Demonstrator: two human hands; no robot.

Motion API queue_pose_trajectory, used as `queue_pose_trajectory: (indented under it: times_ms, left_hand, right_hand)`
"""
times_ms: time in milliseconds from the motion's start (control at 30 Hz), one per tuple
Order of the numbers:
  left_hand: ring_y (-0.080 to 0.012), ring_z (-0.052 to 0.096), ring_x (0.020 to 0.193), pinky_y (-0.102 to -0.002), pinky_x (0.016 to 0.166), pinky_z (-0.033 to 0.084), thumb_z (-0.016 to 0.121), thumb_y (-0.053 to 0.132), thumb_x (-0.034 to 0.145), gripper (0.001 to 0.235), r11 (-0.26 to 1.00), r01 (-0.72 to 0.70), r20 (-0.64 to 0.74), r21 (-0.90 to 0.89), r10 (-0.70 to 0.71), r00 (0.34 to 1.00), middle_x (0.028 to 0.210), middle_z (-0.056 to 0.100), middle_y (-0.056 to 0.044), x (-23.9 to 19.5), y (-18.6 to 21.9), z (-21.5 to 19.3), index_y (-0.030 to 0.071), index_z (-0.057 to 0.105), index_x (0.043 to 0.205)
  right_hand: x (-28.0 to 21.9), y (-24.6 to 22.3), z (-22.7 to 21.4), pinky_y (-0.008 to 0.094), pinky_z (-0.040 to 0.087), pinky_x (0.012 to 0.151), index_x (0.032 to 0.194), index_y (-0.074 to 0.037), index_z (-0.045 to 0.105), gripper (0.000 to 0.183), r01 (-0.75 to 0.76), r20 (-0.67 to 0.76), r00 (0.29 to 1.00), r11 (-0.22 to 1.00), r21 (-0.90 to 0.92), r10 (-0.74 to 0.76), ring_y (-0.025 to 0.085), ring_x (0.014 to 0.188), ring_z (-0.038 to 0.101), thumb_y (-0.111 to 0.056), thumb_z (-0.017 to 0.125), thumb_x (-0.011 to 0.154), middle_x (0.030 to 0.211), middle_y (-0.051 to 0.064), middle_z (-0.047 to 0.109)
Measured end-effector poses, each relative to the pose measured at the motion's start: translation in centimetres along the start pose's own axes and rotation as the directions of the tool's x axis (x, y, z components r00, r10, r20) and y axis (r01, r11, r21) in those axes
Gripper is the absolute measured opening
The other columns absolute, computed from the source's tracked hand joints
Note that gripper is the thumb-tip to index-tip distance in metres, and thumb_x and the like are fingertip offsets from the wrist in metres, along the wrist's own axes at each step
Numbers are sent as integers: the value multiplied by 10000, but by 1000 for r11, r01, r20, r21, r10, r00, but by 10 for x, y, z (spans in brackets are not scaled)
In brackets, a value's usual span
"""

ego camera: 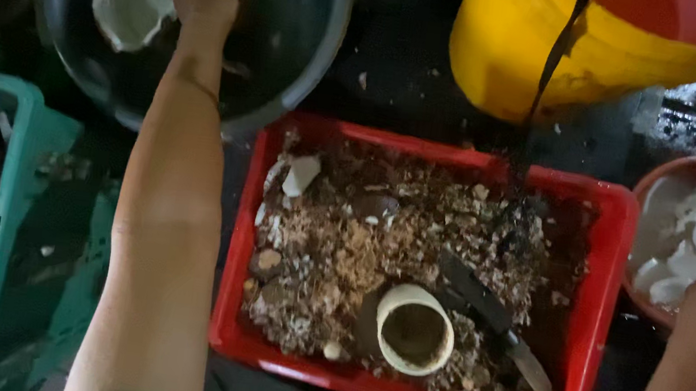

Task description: The person sits on the floor and uses a knife to peel the brown husk from a white coconut, scraping it over a red tray filled with husk debris. After finishing one coconut, the person places the peeled white coconut into a nearby bowl of water and picks up another coconut to continue peeling.

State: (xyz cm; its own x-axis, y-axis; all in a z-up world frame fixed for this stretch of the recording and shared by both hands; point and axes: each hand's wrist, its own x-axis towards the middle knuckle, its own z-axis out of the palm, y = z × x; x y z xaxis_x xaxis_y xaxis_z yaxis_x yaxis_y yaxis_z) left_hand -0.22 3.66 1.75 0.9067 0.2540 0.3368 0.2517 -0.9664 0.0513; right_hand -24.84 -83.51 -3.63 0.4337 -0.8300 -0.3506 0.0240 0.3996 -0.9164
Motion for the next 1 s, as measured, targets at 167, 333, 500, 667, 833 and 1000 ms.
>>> queue_pose_trajectory:
  times_ms: [167, 333, 500, 667, 833, 1000]
  left_hand:
    - [-524, 412, 1412, -650, 1187, 322, 621, -68, 1036, 716, 981, -99, -32, -169, 95, 995, 1604, 406, -250, -20, 0, -7, 204, 406, 1663]
    - [-568, 309, 1393, -671, 1131, 293, 918, 110, 718, 1112, 916, -167, -188, -364, 104, 977, 1559, 278, -335, -52, 22, -48, 112, 284, 1630]
    - [-453, 385, 1439, -537, 1217, 372, 1062, 326, 673, 1240, 799, -80, -153, -596, -15, 988, 1549, 376, -211, -69, 54, -106, 118, 280, 1612]
    - [-380, 502, 1380, -477, 1184, 447, 1074, 449, 686, 1174, 668, 30, -92, -744, -146, 985, 1471, 482, -163, -75, 80, -158, 55, 346, 1519]
    - [-361, 658, 1312, -472, 1127, 563, 935, 386, 685, 938, 202, 306, 245, -930, -280, 928, 1396, 638, -214, -83, 96, -181, 10, 506, 1429]
    - [-392, 552, 1353, -510, 1133, 475, 943, 425, 705, 1095, -148, 282, 316, -948, -325, 891, 1442, 503, -235, -89, 88, -181, 78, 281, 1506]
  right_hand:
    - [-12, -9, 21, 512, 485, 1156, 1417, -149, 634, 418, 301, 351, 897, 953, -37, -270, 238, 1377, 556, -277, 463, 1058, 1442, 66, 640]
    - [-97, -49, 62, 405, 535, 1069, 1334, -113, 626, 212, 434, 538, 769, 900, -39, -347, 212, 1269, 621, -136, 566, 1132, 1336, 56, 667]
    - [-231, -91, 95, 242, 551, 719, 1202, -101, 698, 139, 160, 458, 885, 977, -141, -79, 145, 934, 683, -148, 623, 1095, 1075, 58, 718]
    - [-324, -119, 105, 223, 553, 714, 1192, -65, 680, 182, 49, 714, 698, 991, -128, 58, 142, 922, 676, -160, 533, 1142, 1090, 90, 694]
    - [-398, -79, 142, 397, 589, 923, 1309, 9, 637, 412, 824, 972, 199, 559, -95, -128, 276, 1149, 694, -270, 519, 1029, 1326, 199, 628]
    - [-466, 18, 262, 433, 356, 1272, 1561, 37, 369, 535, -29, 995, -90, 998, 47, -49, 339, 1519, 428, -250, 465, 1120, 1622, 239, 411]
